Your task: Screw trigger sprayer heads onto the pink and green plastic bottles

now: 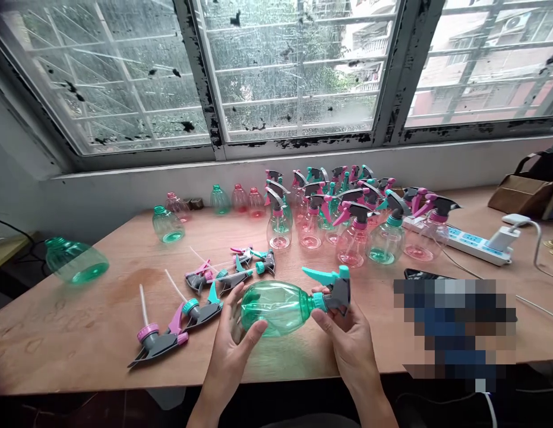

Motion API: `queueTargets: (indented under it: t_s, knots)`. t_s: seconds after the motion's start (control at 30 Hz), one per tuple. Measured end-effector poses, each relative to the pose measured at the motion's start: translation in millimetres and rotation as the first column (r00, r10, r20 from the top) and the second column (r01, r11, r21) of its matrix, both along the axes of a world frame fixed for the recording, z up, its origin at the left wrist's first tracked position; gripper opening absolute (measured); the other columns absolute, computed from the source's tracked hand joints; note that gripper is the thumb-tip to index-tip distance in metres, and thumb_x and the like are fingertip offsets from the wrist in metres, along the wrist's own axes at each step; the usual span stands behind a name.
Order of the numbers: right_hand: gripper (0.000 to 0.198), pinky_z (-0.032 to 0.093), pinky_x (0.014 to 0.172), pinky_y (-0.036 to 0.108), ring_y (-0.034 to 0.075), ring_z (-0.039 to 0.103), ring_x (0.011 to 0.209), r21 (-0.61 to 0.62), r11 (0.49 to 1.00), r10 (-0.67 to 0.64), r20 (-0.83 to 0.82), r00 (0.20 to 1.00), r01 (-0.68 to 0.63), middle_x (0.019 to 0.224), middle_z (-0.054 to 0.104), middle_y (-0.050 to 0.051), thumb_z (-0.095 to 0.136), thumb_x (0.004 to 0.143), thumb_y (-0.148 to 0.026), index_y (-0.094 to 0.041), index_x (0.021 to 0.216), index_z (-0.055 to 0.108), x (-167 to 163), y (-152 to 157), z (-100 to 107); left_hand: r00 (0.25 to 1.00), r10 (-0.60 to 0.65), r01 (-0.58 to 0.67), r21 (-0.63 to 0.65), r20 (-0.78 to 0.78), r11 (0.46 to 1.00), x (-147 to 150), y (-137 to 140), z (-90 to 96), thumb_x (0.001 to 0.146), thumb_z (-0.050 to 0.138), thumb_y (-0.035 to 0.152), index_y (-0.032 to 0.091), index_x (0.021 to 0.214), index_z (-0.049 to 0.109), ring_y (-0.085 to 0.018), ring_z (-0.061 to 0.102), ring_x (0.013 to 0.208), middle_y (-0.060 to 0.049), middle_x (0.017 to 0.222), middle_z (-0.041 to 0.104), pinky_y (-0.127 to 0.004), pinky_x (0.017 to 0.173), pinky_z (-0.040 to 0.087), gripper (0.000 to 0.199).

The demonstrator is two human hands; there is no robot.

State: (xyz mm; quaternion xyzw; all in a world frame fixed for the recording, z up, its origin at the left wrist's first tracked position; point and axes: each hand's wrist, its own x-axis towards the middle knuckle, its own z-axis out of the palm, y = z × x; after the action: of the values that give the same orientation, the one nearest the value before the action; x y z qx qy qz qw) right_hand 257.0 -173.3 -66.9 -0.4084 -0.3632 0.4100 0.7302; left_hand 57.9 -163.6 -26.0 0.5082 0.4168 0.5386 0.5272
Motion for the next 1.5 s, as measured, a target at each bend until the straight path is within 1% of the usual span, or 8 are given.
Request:
queueTargets:
  t_s: [0.23,0.4,0.6,0.73,0.83,1.0,1.2,1.5]
  knots:
    - [0.039,0.049,0.090,0.035,0.024,0.069,0.096,-0.099,0.992,0.086,0.039,0.996,-0.082,0.097,0.080,0.000,0.094,0.075,-0.035,-0.029,0.110,0.077,0.8,-2.4,0.5,0.998,0.059,-0.059,0.065,-0.004,0.996,2.3,-1.9,5.0,0.089,0.074,0.052,0.025,0.146,0.045,-0.035,0.050,0.145,-0.013,0.155,0.054,-0.041,0.113,0.049,0.069]
    - [0.032,0.053,0.075,0.033,0.024,0.071,0.085,-0.049,0.996,0.075,0.106,0.992,-0.070,0.097,0.080,0.001,0.095,0.072,-0.034,-0.030,0.101,0.080,1.2,-5.0,2.5,0.992,-0.027,0.042,0.124,-0.124,0.991,-5.7,-2.7,-7.3,0.092,0.074,0.045,0.030,0.165,0.015,-0.033,0.025,0.159,-0.011,0.169,0.034,-0.048,0.129,0.024,0.095]
    - [0.030,0.050,0.070,0.027,0.017,0.068,0.074,-0.062,0.998,0.031,0.112,0.993,-0.024,0.083,0.076,-0.001,0.091,0.077,-0.041,-0.027,0.100,0.079,-6.4,-9.4,10.5,0.990,-0.045,0.059,0.104,-0.132,0.993,-5.3,2.7,-11.9,0.083,0.085,0.038,0.031,0.159,0.035,-0.036,0.051,0.144,-0.011,0.155,0.056,-0.049,0.122,0.038,0.092]
    - [0.029,0.040,0.048,0.024,0.011,0.054,0.045,-0.085,0.994,0.079,0.111,0.991,-0.070,0.054,0.062,-0.006,0.086,0.083,-0.042,-0.022,0.102,0.075,-7.5,-8.2,11.8,0.993,0.007,0.006,0.110,-0.119,0.994,-3.3,5.2,-17.0,0.086,0.083,0.037,0.035,0.160,0.034,-0.034,0.057,0.139,-0.010,0.156,0.054,-0.046,0.116,0.045,0.089]
    - [0.032,0.031,0.039,0.021,0.009,0.049,0.035,-0.099,0.991,0.096,0.063,0.993,-0.089,0.052,0.062,-0.006,0.084,0.085,-0.044,-0.020,0.103,0.071,-7.1,-8.2,11.0,0.989,-0.027,0.036,0.062,-0.143,0.997,-3.2,6.1,-20.1,0.089,0.079,0.040,0.038,0.160,0.032,-0.034,0.060,0.134,-0.009,0.159,0.050,-0.047,0.112,0.049,0.086]
    - [0.032,0.036,0.043,0.024,0.011,0.051,0.036,-0.111,0.979,0.183,0.119,0.976,-0.170,0.049,0.065,-0.004,0.084,0.085,-0.045,-0.020,0.097,0.070,-8.2,-12.0,9.3,0.997,0.028,-0.022,0.096,-0.068,0.995,-4.3,5.6,-21.3,0.074,0.091,0.045,0.038,0.164,0.016,-0.035,0.047,0.146,-0.009,0.165,0.042,-0.047,0.122,0.038,0.117]
    - [0.031,0.038,0.048,0.026,0.012,0.052,0.041,-0.107,0.983,0.168,0.198,0.966,-0.150,0.046,0.061,-0.006,0.083,0.085,-0.047,-0.021,0.097,0.071,-9.2,-14.3,7.1,0.999,-0.017,0.019,0.051,-0.050,0.999,-6.9,3.0,-15.4,0.078,0.087,0.046,0.028,0.152,0.044,-0.032,0.064,0.128,-0.011,0.138,0.068,-0.040,0.110,0.050,0.087]
    - [0.030,0.031,0.044,0.023,0.010,0.043,0.042,-0.072,0.981,0.185,0.043,0.982,-0.181,0.053,0.057,-0.007,0.086,0.082,-0.044,-0.021,0.091,0.069,-3.6,-6.1,-0.4,0.991,0.016,0.002,0.131,-0.136,0.991,-4.6,4.1,-10.2,0.077,0.089,0.040,0.034,0.148,0.048,-0.031,0.053,0.141,-0.005,0.150,0.060,-0.041,0.120,0.040,0.082]
